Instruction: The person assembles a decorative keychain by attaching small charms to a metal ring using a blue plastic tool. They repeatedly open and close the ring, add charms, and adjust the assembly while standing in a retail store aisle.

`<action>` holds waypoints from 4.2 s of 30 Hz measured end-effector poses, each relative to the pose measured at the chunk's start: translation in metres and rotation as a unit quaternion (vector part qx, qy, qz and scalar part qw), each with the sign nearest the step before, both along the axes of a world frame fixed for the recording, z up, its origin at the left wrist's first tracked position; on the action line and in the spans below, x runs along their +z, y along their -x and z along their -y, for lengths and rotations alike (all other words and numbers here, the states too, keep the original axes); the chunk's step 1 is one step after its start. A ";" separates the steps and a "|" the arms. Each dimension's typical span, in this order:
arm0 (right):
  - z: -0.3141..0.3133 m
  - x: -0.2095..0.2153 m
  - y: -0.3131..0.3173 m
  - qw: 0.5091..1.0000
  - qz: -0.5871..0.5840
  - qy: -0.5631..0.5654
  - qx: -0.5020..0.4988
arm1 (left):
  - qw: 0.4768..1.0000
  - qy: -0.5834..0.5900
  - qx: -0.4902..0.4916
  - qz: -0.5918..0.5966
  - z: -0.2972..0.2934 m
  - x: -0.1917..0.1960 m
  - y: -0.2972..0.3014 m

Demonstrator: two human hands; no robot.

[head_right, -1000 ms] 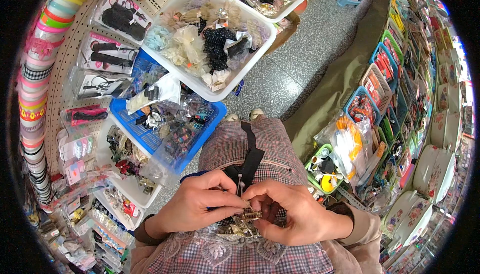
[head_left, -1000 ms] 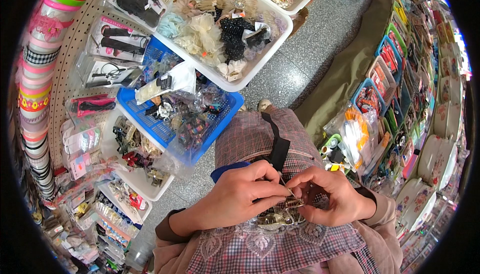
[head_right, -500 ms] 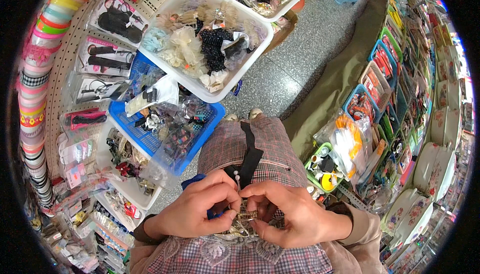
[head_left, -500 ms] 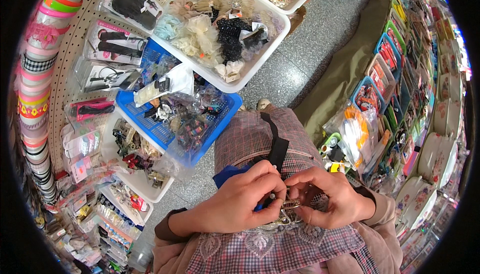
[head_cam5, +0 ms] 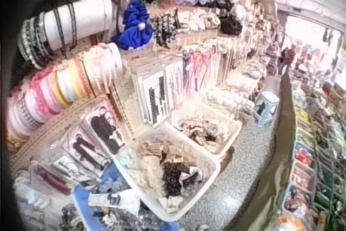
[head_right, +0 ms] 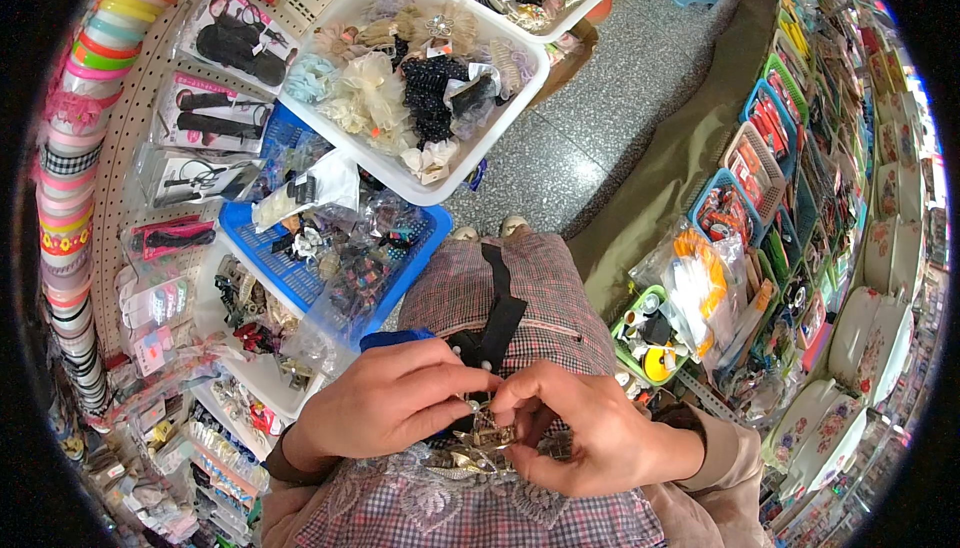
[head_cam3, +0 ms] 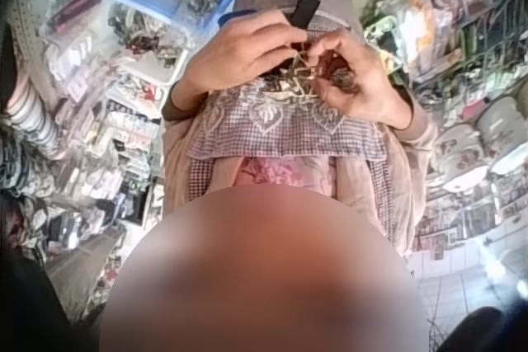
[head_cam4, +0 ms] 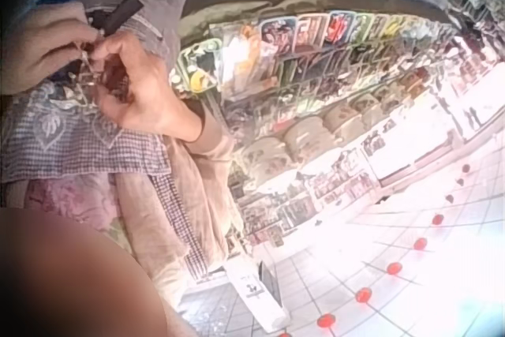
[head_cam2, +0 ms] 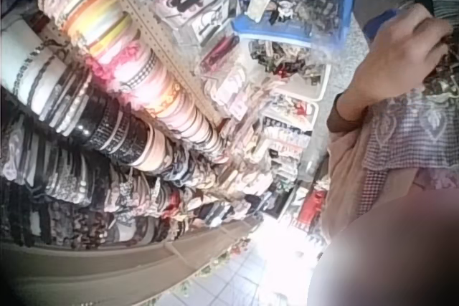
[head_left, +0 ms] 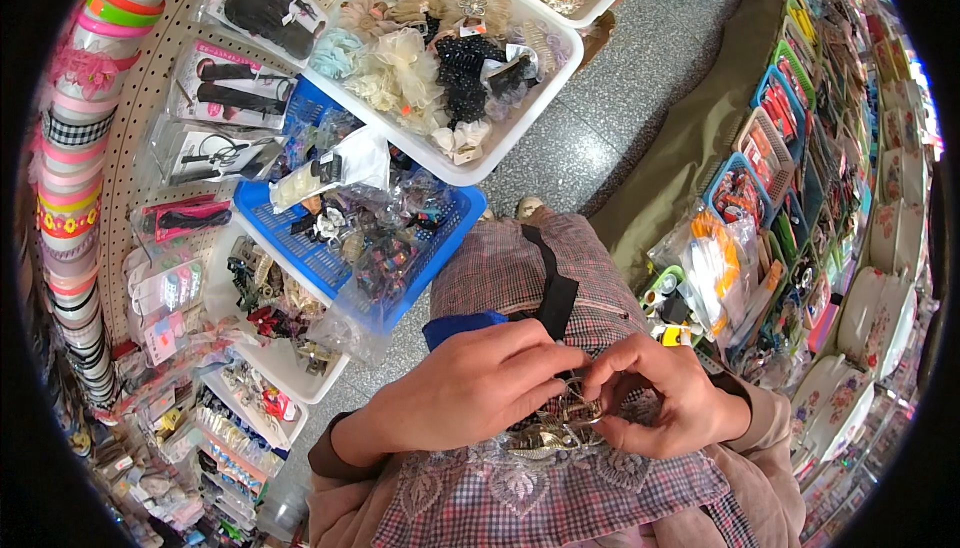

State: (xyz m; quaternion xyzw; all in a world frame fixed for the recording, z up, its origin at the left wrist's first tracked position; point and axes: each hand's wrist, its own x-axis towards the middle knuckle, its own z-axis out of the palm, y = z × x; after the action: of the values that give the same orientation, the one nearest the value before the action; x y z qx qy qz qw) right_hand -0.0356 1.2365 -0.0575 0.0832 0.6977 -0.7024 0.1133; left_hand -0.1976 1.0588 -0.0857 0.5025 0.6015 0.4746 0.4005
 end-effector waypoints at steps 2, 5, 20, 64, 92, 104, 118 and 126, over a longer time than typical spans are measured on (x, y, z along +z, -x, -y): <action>0.001 -0.001 -0.001 1.000 -0.006 0.002 -0.006 | 0.999 0.008 -0.031 0.009 -0.001 -0.002 0.002; 0.001 -0.002 -0.002 1.000 -0.012 0.000 -0.005 | 0.999 -0.005 -0.054 0.005 -0.004 -0.006 0.006; 0.001 0.000 -0.004 0.999 -0.041 -0.015 0.000 | 0.993 0.013 -0.096 0.072 -0.012 -0.001 0.012; 0.030 -0.012 0.018 0.868 0.188 0.383 -0.256 | 0.996 -0.024 0.081 -0.004 0.023 0.009 -0.005; -0.032 0.043 0.060 0.926 -0.279 0.164 -0.195 | 0.923 -0.177 0.200 -0.277 -0.058 0.071 0.023; -0.149 0.034 0.047 0.791 -0.414 -0.333 -0.304 | 0.810 -0.219 0.253 -0.482 -0.191 0.084 0.005; -0.070 0.056 0.125 0.863 -0.420 -0.251 -0.127 | 0.709 -0.132 0.433 -0.541 -0.070 0.085 0.018; 0.034 0.068 0.136 0.886 -0.399 -0.225 -0.076 | 0.671 -0.147 0.473 -0.552 0.046 0.079 0.022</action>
State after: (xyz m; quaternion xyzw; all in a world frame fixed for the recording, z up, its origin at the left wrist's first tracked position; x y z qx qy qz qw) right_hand -0.1716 1.2027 0.0104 -0.1282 0.8148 -0.5069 -0.2504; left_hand -0.2198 1.0132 -0.0064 0.3736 0.7922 0.3194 -0.3617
